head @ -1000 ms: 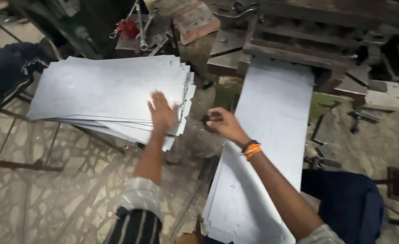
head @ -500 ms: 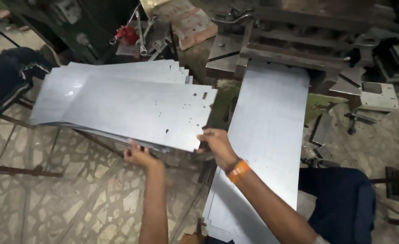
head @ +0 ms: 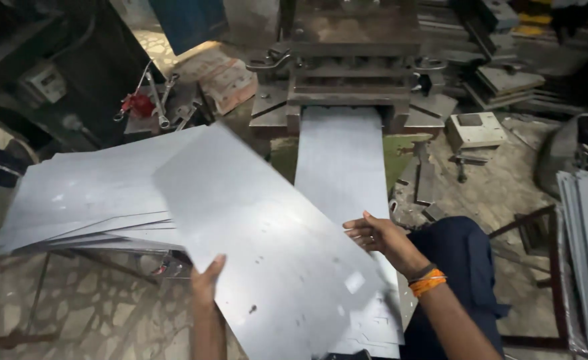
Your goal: Feeding metal sheets into a mechanical stamping press and stacking the processed sheets.
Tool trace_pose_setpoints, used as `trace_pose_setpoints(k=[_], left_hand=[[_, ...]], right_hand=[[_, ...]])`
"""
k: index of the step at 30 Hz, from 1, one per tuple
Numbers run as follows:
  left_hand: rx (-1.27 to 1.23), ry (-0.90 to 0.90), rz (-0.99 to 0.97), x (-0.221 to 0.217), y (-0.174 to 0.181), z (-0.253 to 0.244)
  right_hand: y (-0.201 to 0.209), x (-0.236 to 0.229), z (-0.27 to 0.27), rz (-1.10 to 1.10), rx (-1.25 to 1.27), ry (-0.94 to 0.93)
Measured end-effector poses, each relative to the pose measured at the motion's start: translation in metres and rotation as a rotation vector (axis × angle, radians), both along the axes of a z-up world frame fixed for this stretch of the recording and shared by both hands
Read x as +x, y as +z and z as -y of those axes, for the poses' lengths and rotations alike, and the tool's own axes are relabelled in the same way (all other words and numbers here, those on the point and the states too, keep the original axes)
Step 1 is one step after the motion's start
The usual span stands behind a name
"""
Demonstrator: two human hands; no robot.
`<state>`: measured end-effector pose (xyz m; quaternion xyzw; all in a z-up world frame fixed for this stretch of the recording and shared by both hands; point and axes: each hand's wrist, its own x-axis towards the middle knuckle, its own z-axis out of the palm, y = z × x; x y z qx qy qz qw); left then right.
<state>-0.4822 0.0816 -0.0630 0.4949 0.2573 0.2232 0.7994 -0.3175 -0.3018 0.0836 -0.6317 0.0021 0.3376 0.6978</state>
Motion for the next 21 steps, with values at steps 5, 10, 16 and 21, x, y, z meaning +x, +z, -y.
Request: trace_pose_setpoints(k=[5,10,16,21], left_hand=[[0.022,-0.369,0.210,0.028,0.056,0.065],[0.004,-0.452,0.116,0.066,0.116,0.119],[0.011,-0.538,0.123,0.128,0.123,0.148],[-0.063,-0.587,-0.044,0.146,0.124,0.152]], right_hand=[[-0.007,-0.011,0.020,0.035,0.137,-0.101],[-0.036,-0.003,0.058,0.071,0.080,-0.311],[-0.014,0.016,0.069,0.297,0.006,-0.393],[-0.067,0.051,0.098,0.252,0.137,-0.465]])
